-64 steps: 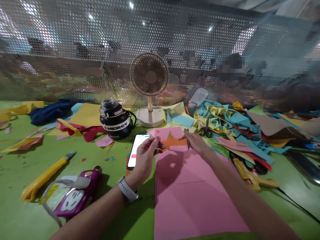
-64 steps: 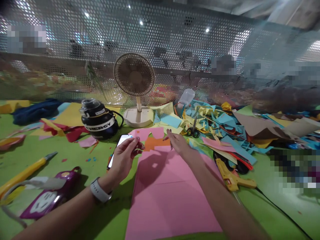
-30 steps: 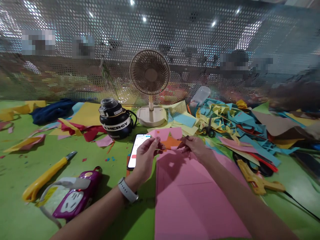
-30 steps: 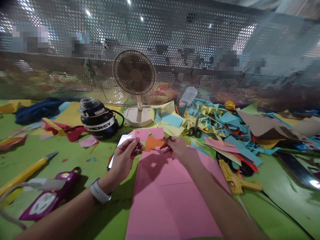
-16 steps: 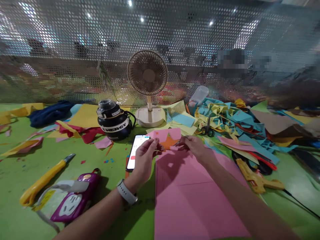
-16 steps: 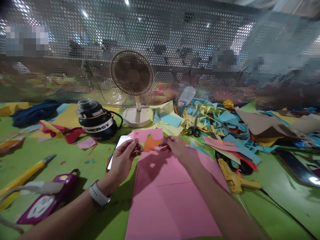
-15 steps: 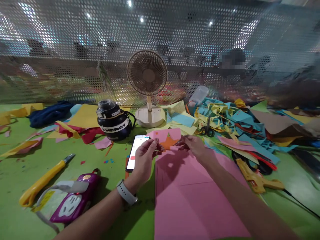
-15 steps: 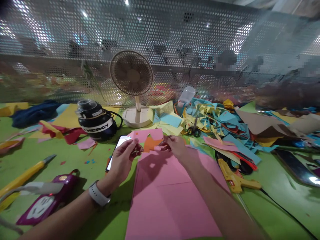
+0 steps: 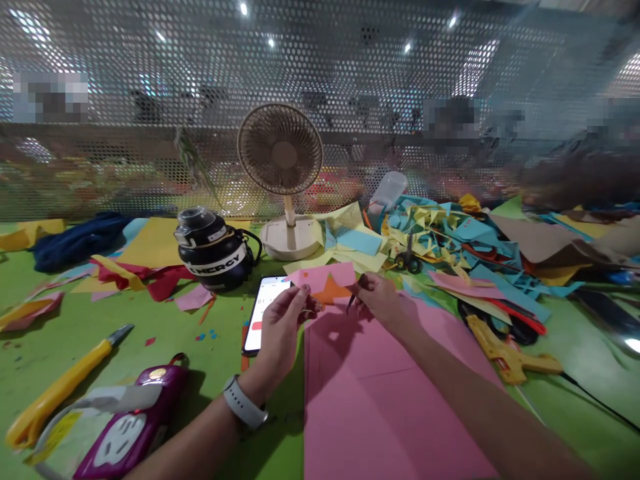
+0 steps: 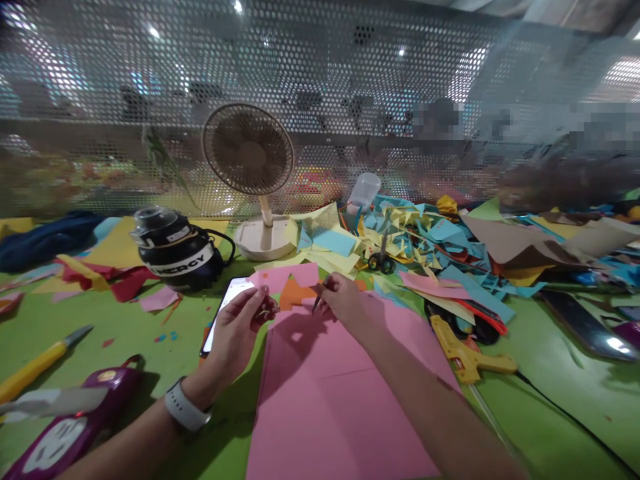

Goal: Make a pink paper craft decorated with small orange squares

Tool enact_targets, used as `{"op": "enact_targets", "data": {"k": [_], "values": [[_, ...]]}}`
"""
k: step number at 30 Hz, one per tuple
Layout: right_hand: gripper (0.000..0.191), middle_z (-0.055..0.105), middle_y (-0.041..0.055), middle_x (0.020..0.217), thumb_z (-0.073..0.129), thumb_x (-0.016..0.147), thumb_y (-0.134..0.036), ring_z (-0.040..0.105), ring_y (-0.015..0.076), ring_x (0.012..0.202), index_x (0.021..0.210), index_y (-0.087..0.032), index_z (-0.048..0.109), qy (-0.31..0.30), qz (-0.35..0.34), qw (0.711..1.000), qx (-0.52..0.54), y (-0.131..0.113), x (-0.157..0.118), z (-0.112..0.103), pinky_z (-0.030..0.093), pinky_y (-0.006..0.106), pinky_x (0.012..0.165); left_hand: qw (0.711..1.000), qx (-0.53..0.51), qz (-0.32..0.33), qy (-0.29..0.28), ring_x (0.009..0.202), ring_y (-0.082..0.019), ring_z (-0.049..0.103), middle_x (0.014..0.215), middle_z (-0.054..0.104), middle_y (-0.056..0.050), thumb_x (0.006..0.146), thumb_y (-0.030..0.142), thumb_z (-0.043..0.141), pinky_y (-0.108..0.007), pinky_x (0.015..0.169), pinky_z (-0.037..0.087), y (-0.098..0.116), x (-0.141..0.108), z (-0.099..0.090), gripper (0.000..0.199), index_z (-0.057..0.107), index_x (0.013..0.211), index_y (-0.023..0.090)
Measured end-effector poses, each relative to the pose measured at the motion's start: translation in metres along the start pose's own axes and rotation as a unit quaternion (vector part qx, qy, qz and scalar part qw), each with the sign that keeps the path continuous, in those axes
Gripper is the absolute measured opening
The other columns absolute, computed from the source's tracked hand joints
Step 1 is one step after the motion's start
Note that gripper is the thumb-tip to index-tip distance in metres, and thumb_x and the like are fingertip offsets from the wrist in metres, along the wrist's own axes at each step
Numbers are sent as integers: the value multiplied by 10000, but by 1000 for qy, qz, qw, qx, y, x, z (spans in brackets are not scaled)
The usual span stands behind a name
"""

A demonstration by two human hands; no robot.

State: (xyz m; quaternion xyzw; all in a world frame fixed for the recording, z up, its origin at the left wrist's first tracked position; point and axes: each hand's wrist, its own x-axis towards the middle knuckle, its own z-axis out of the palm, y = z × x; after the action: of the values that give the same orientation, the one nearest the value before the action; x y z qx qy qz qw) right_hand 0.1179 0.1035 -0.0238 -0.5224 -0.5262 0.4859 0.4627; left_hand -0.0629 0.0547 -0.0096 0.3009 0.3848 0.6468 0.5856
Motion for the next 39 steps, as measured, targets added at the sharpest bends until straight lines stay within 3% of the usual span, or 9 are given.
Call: {"op": "enact_targets", "data": {"k": [3,7,12,14,17,22,26,31,39], "values": [[356,566,-68,417,806,636,-373,510,107,323,584,-237,482,-8,-24,999,-26,-3,-6,1,333,190,283,1000,2,-7,10,552,-92,616,624,680,15,639,364,847,-188,553,506,0,0,0,270,698,751,170],[288,609,-68,462,724,745,-378,480,99,283,663,-240,486,-73,-51,993,-82,-2,-10,-2,306,187,242,1000,0,-9,11,535,-87,607,611,676,20,627,361,852,-183,541,501,-2,-1,1,273,694,740,168],[291,590,-48,407,717,738,-415,509,104,285,622,-202,557,-138,16,988,-66,2,-7,-8,384,185,292,1000,6,-8,14,546,-92,611,613,677,17,643,354,841,-192,551,505,-2,0,0,258,696,750,169],[326,572,-34,378,704,732,-435,538,110,312,563,-186,577,-123,30,990,-55,3,-3,-9,414,185,332,1000,7,-8,17,550,-92,612,616,675,17,645,353,839,-195,555,506,-2,1,0,257,696,754,170],[306,656,-1,485,647,757,-442,614,122,411,599,-180,623,-73,28,997,-26,5,2,-8,454,189,398,1000,10,-2,18,546,-93,606,616,668,19,650,358,832,-201,554,506,-2,1,-1,254,693,753,171],[162,721,7,629,626,758,-309,676,137,526,630,-211,604,-15,34,999,8,9,9,-1,491,206,499,1000,18,-3,8,548,-97,605,624,660,18,667,364,820,-219,568,516,-5,2,-3,252,691,763,171],[190,708,1,617,580,767,-226,647,116,488,581,-210,549,1,43,999,7,12,12,4,497,208,521,1000,13,-17,16,560,-101,613,631,661,16,646,369,834,-219,571,516,-7,2,-4,271,697,769,171],[79,718,-15,651,605,761,-198,667,134,539,698,-227,567,3,42,999,-9,16,13,3,511,224,540,999,19,-31,28,572,-101,623,645,674,7,625,378,845,-201,553,495,-7,1,-3,296,704,776,166],[79,678,-28,617,569,756,-152,669,152,570,732,-227,579,-2,-1,997,-83,23,10,6,523,241,566,999,19,-33,30,563,-109,617,637,669,7,611,370,845,-225,562,501,-6,1,-1,294,694,755,164]]}}
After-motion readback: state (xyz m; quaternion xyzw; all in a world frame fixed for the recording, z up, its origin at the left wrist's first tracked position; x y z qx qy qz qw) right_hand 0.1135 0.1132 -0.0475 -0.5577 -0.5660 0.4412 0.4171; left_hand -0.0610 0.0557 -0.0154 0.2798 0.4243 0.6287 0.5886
